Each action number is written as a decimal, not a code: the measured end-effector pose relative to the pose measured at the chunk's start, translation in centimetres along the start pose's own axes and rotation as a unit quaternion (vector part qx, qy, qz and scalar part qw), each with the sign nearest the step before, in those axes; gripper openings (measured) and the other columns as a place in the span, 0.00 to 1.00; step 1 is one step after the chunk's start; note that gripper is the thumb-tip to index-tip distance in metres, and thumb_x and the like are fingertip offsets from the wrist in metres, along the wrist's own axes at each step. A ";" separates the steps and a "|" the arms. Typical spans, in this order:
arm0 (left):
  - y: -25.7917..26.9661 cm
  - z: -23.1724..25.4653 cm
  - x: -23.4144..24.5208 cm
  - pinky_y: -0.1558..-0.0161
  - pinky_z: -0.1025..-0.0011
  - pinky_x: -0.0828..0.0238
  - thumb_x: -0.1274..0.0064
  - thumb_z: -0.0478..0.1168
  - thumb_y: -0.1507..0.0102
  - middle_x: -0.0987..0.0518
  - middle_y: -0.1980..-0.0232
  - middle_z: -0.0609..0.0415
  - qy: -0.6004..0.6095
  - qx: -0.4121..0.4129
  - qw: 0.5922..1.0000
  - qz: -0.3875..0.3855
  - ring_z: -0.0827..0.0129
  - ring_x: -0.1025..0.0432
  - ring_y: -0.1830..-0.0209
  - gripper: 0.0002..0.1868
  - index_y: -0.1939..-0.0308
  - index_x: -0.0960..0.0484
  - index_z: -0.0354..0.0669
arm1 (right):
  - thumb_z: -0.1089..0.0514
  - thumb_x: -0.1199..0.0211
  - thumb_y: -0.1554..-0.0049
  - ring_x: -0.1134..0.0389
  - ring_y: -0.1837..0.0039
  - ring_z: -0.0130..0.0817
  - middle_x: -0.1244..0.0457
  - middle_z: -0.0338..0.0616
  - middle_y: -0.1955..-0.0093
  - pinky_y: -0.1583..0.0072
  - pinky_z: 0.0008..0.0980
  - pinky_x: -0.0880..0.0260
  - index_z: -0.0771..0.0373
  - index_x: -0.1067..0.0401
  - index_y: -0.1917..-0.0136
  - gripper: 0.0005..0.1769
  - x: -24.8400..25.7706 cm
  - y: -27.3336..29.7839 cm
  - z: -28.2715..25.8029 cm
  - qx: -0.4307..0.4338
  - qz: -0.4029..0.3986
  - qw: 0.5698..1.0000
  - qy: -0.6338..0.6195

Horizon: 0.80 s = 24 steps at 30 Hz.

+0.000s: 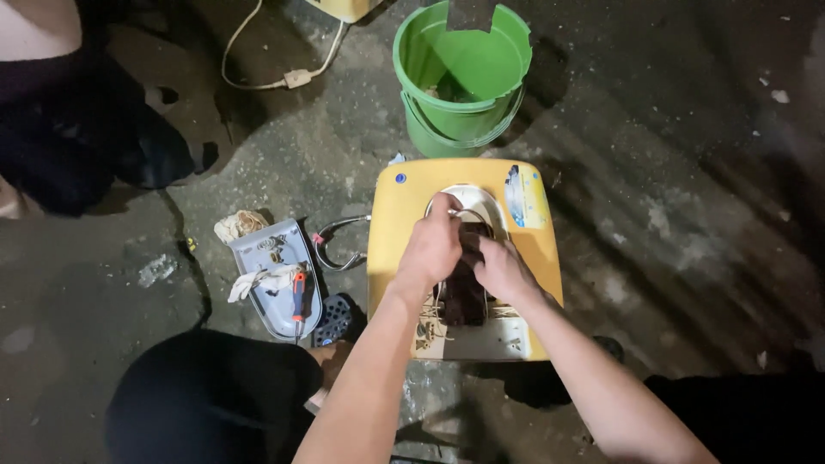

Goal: Disassembling and inspecting the internal components of a yellow appliance, specifically focusing on a fabric-covered heating element.

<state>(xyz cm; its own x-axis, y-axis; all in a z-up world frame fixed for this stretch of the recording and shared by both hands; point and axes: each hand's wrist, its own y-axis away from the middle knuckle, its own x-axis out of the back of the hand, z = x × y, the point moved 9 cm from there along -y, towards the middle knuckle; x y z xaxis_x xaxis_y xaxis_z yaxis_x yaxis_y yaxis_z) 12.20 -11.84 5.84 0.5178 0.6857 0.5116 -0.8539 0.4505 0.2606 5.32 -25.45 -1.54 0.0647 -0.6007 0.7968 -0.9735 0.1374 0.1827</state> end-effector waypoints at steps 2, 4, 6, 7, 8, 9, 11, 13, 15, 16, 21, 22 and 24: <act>0.1 0.4 -0.8 0.40 0.53 0.26 0.62 0.42 0.29 0.16 0.49 0.44 -0.024 0.009 0.999 -0.027 0.46 0.23 0.43 0.09 0.44 0.36 0.56 | 0.62 0.40 0.46 0.27 0.41 0.54 0.28 0.52 0.47 0.39 0.52 0.26 0.52 0.21 0.39 0.22 0.6 0.4 -1.2 -0.032 -0.013 0.999 -0.006; -0.2 0.6 -1.6 0.41 0.53 0.25 0.61 0.43 0.28 0.17 0.49 0.43 -0.077 -0.012 0.995 -0.056 0.46 0.22 0.44 0.09 0.44 0.35 0.56 | 0.60 0.38 0.48 0.29 0.39 0.58 0.31 0.63 0.45 0.39 0.53 0.26 0.66 0.24 0.41 0.21 1.0 0.6 -1.9 -0.104 -0.046 0.992 0.046; 0.0 1.2 -1.3 0.41 0.53 0.26 0.61 0.42 0.29 0.18 0.50 0.41 -0.078 -0.004 0.994 -0.070 0.44 0.23 0.44 0.10 0.43 0.35 0.55 | 0.59 0.40 0.47 0.29 0.39 0.58 0.31 0.63 0.45 0.40 0.53 0.26 0.66 0.24 0.41 0.21 1.7 0.7 -3.1 -0.109 -0.040 0.992 0.039; 0.1 1.4 -1.4 0.41 0.52 0.26 0.61 0.41 0.29 0.18 0.50 0.38 -0.077 0.004 0.994 -0.084 0.43 0.23 0.43 0.11 0.43 0.35 0.53 | 0.58 0.41 0.46 0.29 0.39 0.59 0.32 0.63 0.45 0.42 0.52 0.26 0.67 0.24 0.41 0.20 2.1 0.8 -3.6 -0.114 -0.035 0.992 0.034; 0.0 1.5 -1.4 0.41 0.52 0.26 0.61 0.41 0.29 0.18 0.50 0.38 -0.077 0.004 0.993 -0.085 0.43 0.23 0.43 0.11 0.43 0.35 0.53 | 0.58 0.41 0.46 0.29 0.39 0.59 0.32 0.63 0.45 0.42 0.52 0.26 0.67 0.24 0.41 0.20 0.2 0.0 -0.7 -0.115 -0.035 0.992 0.033; -0.2 1.5 -1.3 0.41 0.51 0.25 0.61 0.41 0.29 0.18 0.51 0.37 -0.080 0.007 0.993 -0.083 0.42 0.23 0.44 0.10 0.44 0.35 0.52 | 0.60 0.40 0.46 0.29 0.40 0.60 0.32 0.65 0.45 0.40 0.53 0.26 0.69 0.25 0.42 0.20 -1.6 -0.9 2.0 -0.104 -0.036 0.992 0.063; -0.4 1.7 -1.2 0.42 0.51 0.25 0.61 0.41 0.29 0.18 0.51 0.36 -0.082 0.009 0.993 -0.082 0.42 0.23 0.44 0.09 0.45 0.35 0.50 | 0.62 0.40 0.47 0.29 0.40 0.61 0.33 0.67 0.45 0.38 0.53 0.26 0.71 0.26 0.42 0.19 -4.1 -2.1 5.5 -0.093 -0.035 0.991 0.093; -0.4 1.7 -0.8 0.43 0.50 0.25 0.60 0.42 0.29 0.18 0.52 0.35 -0.076 0.017 0.994 -0.071 0.41 0.23 0.44 0.09 0.45 0.34 0.48 | 0.60 0.39 0.45 0.31 0.36 0.59 0.34 0.64 0.42 0.35 0.53 0.29 0.71 0.27 0.40 0.21 -5.3 -2.8 7.4 -0.107 -0.038 0.988 0.108; -0.4 1.8 -1.1 0.44 0.49 0.24 0.60 0.42 0.28 0.18 0.52 0.35 -0.081 0.015 0.994 -0.070 0.40 0.23 0.45 0.09 0.46 0.34 0.48 | 0.60 0.41 0.45 0.33 0.34 0.59 0.36 0.65 0.40 0.34 0.52 0.30 0.72 0.30 0.39 0.21 -1.2 -0.8 1.1 -0.118 -0.057 0.987 0.092; -0.4 1.8 -1.1 0.44 0.49 0.24 0.60 0.43 0.28 0.18 0.53 0.35 -0.086 0.012 0.994 -0.066 0.40 0.23 0.45 0.09 0.46 0.34 0.48 | 0.61 0.44 0.44 0.35 0.31 0.59 0.38 0.65 0.37 0.34 0.51 0.31 0.72 0.32 0.38 0.22 0.5 0.2 -2.1 -0.127 -0.077 0.986 0.077; -0.1 2.7 -0.9 0.43 0.48 0.25 0.61 0.40 0.28 0.20 0.51 0.31 -0.086 0.017 0.992 -0.091 0.38 0.24 0.44 0.09 0.44 0.34 0.46 | 0.61 0.46 0.43 0.35 0.31 0.56 0.37 0.63 0.38 0.30 0.46 0.34 0.72 0.32 0.39 0.20 1.1 0.3 -3.3 -0.091 -0.075 0.988 0.104; -0.3 2.6 -0.8 0.43 0.47 0.25 0.61 0.40 0.28 0.20 0.51 0.31 -0.089 0.017 0.992 -0.091 0.38 0.24 0.44 0.09 0.44 0.34 0.46 | 0.63 0.48 0.42 0.34 0.32 0.56 0.36 0.64 0.41 0.30 0.44 0.36 0.74 0.32 0.40 0.19 1.9 0.5 -4.7 -0.067 -0.062 0.989 0.120; -0.3 2.6 -0.8 0.44 0.48 0.25 0.60 0.39 0.29 0.20 0.50 0.31 -0.091 0.017 0.991 -0.095 0.38 0.24 0.44 0.10 0.44 0.34 0.46 | 0.65 0.48 0.44 0.34 0.32 0.56 0.35 0.67 0.41 0.30 0.42 0.37 0.76 0.32 0.41 0.19 0.5 0.2 -2.8 -0.037 -0.062 0.986 0.152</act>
<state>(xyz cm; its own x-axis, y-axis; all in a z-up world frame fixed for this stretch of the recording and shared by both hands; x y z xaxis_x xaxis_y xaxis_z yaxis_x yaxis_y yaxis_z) 11.86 -13.98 7.46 0.6544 0.4745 0.5887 -0.7445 0.5405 0.3919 5.82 -23.51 0.53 0.2563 -0.3539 0.8995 -0.9358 0.1423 0.3226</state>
